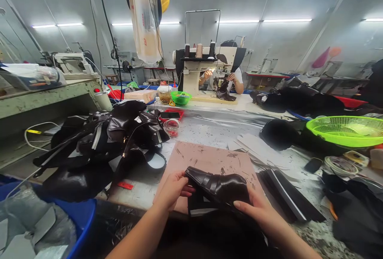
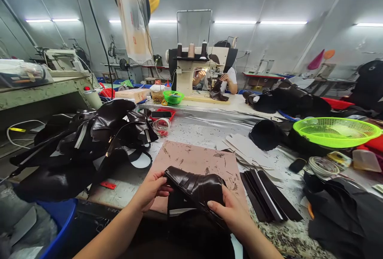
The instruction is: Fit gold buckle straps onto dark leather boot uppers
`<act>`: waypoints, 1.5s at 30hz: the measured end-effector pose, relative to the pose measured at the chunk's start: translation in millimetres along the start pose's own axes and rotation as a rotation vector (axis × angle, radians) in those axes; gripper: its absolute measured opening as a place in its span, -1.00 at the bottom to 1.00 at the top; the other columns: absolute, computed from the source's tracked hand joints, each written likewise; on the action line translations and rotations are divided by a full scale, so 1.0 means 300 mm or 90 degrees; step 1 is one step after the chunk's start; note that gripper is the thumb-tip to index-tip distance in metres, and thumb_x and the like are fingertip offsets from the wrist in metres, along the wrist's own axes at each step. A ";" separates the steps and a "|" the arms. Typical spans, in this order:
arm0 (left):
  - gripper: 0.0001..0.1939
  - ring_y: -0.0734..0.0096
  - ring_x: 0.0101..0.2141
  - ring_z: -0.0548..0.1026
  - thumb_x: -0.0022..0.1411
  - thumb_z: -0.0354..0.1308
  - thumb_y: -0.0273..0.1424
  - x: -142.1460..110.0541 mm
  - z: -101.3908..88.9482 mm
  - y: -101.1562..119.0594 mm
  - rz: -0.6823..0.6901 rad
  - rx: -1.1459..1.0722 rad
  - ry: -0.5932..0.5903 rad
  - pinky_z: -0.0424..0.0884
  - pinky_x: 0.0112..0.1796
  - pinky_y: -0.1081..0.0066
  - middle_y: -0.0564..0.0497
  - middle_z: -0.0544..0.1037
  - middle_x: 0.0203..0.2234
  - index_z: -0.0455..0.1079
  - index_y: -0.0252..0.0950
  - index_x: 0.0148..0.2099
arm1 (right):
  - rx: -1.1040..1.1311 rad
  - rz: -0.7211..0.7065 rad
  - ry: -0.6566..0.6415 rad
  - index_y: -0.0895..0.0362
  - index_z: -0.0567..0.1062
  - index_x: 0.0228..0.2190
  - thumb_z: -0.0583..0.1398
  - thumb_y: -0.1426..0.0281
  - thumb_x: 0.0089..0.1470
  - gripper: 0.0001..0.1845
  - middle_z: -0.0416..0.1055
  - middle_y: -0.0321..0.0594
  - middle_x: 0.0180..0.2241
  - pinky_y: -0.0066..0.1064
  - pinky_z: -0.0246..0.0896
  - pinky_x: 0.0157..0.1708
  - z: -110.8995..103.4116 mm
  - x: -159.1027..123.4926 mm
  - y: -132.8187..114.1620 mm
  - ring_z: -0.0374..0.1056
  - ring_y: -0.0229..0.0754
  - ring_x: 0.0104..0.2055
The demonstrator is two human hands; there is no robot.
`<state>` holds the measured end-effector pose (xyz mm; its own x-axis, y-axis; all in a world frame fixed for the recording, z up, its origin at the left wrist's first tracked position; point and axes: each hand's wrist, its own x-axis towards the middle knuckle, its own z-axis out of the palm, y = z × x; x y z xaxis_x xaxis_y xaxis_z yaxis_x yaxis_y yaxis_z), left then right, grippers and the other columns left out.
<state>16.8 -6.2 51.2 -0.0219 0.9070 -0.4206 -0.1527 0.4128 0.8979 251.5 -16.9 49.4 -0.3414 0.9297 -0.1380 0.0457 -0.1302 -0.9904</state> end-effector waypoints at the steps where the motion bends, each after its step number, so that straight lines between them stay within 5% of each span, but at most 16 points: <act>1: -0.83 0.49 -0.57 0.49 -0.09 0.06 -0.52 0.001 -0.001 0.002 0.001 0.003 -0.002 0.31 -0.61 0.61 0.06 0.49 -0.61 0.39 -0.36 -0.36 | -0.011 -0.005 -0.002 0.09 0.41 -0.17 0.28 0.11 -0.24 -0.44 0.38 -0.05 -0.06 -0.06 0.01 0.07 0.000 -0.001 0.001 0.14 0.10 0.09; 12: -0.80 0.47 -0.60 0.47 -0.16 0.07 -0.48 0.010 -0.011 0.005 -0.016 -0.021 -0.032 0.30 -0.60 0.59 0.04 0.50 -0.63 0.39 -0.37 -0.38 | -0.035 -0.035 0.013 0.10 0.39 -0.10 0.26 0.15 -0.21 -0.41 0.32 -0.04 0.00 -0.03 -0.08 0.12 0.004 -0.004 0.017 0.05 0.11 0.15; 23: -0.72 0.50 -0.63 0.42 -0.18 0.30 -0.26 0.029 0.001 -0.012 0.012 -0.078 -0.011 0.28 -0.57 0.55 0.01 0.51 -0.65 0.43 -0.40 -0.47 | 0.031 0.003 0.003 0.15 0.47 -0.21 0.29 0.16 -0.22 -0.49 0.46 -0.07 -0.18 -0.07 0.11 -0.01 -0.014 -0.009 0.043 0.32 0.08 -0.10; 28: -0.77 0.44 -0.59 0.45 -0.17 0.30 -0.33 0.032 0.013 -0.024 0.009 -0.131 -0.021 0.30 -0.55 0.54 -0.03 0.53 -0.64 0.44 -0.40 -0.47 | 0.087 0.027 0.023 0.16 0.50 -0.30 0.33 0.17 -0.29 -0.53 0.50 -0.11 -0.31 -0.11 0.20 -0.13 -0.012 -0.023 0.060 0.37 0.06 -0.19; 37: -0.96 0.57 -0.66 0.40 0.00 0.17 -0.50 0.027 0.061 -0.043 -0.032 -0.268 0.022 0.30 -0.62 0.61 0.09 0.46 -0.68 0.36 -0.37 -0.46 | 0.080 0.019 0.012 0.16 0.49 -0.26 0.31 0.14 -0.28 -0.49 0.49 -0.09 -0.27 -0.07 0.14 -0.07 -0.028 -0.024 0.070 0.35 0.08 -0.16; 45: -0.92 0.47 -0.59 0.49 0.11 0.13 -0.49 -0.013 0.136 -0.080 -0.080 -0.206 -0.014 0.40 -0.59 0.55 -0.03 0.54 -0.52 0.35 -0.39 -0.29 | 0.036 -0.025 0.028 0.13 0.45 -0.18 0.28 0.14 -0.21 -0.48 0.48 -0.09 -0.24 -0.07 0.16 -0.07 -0.028 -0.035 0.067 0.35 0.06 -0.15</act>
<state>61.0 -16.1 36.6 0.0376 0.8540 -0.5189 -0.4577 0.4763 0.7508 263.9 -26.6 30.9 -0.3006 0.9484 -0.1009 -0.0200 -0.1121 -0.9935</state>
